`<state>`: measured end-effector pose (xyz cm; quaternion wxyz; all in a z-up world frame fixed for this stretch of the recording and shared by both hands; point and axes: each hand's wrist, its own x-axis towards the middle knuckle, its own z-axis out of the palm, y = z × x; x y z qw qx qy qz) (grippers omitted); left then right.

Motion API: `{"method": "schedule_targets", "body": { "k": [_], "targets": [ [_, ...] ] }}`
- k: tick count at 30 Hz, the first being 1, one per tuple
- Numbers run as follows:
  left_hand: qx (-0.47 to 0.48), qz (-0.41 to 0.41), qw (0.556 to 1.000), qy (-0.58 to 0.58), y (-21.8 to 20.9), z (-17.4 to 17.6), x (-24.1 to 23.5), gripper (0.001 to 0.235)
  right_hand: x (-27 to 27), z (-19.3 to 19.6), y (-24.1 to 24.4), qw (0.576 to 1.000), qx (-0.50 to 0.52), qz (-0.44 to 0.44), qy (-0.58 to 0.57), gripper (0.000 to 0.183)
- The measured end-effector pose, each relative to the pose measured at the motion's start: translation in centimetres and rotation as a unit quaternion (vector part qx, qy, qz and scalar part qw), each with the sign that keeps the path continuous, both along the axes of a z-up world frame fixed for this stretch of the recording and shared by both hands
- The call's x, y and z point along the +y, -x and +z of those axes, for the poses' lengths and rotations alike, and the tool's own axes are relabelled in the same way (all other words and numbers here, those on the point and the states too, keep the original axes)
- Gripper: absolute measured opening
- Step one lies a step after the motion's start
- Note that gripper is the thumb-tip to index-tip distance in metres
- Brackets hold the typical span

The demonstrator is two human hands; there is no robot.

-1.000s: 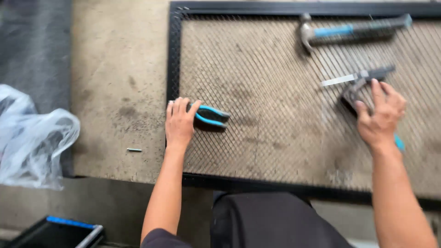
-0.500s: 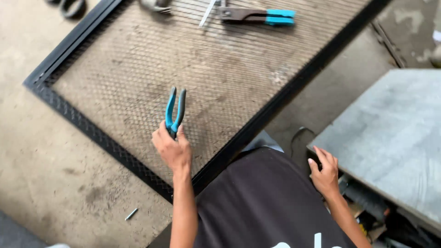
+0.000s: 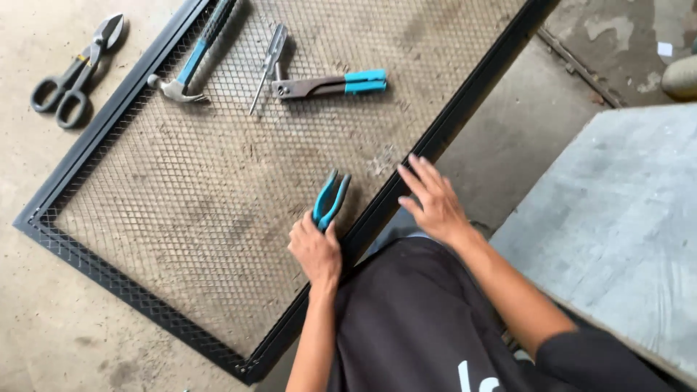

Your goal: Installing a wire mesh into a metal frame by tucking the edges with a screwdriver.

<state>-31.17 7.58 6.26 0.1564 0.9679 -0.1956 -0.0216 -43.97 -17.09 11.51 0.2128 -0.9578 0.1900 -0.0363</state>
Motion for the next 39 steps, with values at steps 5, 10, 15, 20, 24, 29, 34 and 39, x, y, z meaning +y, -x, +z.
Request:
{"method": "schedule_targets", "body": {
  "k": [5, 10, 15, 20, 24, 29, 34, 39],
  "targets": [
    [0.017, 0.010, 0.999, -0.035, 2.3, 2.1, 0.3, 0.055, -15.6, -3.0, -7.3, 0.992, -0.009, 0.006, 0.124, 0.074],
    [0.033, 0.053, 0.997, -0.037, 4.3, 3.0, -2.0, 0.052, -24.1, -5.9, -12.6, 0.990, 0.050, -0.038, 0.126, 0.083],
    [-0.009, 0.103, 0.994, -0.037, 7.0, 1.4, -2.3, 0.054, -24.4, -7.2, -12.6, 0.986, 0.092, 0.010, 0.141, 0.077],
    [0.018, 0.126, 0.990, -0.058, 8.6, 2.5, -3.7, 0.058, -23.6, -6.2, -11.6, 0.979, 0.182, 0.056, 0.075, 0.080],
    [0.024, 0.130, 0.990, -0.041, 9.2, 2.6, -3.8, 0.054, -23.5, -6.2, -8.2, 0.964, 0.208, 0.146, 0.078, 0.083],
    [0.018, 0.137, 0.990, -0.041, 9.0, 4.3, -4.8, 0.066, -25.9, -2.7, -5.8, 0.996, 0.000, 0.079, 0.029, 0.029],
    [0.034, 0.133, 0.990, -0.018, 7.3, 4.1, -6.2, 0.064, -25.1, -1.6, -7.4, 0.976, 0.179, 0.116, 0.042, 0.060],
    [0.014, 0.126, 0.991, -0.031, 6.3, 2.4, -6.4, 0.062, -24.2, -5.6, -8.2, 0.943, 0.290, 0.125, 0.102, 0.063]
  ]
}}
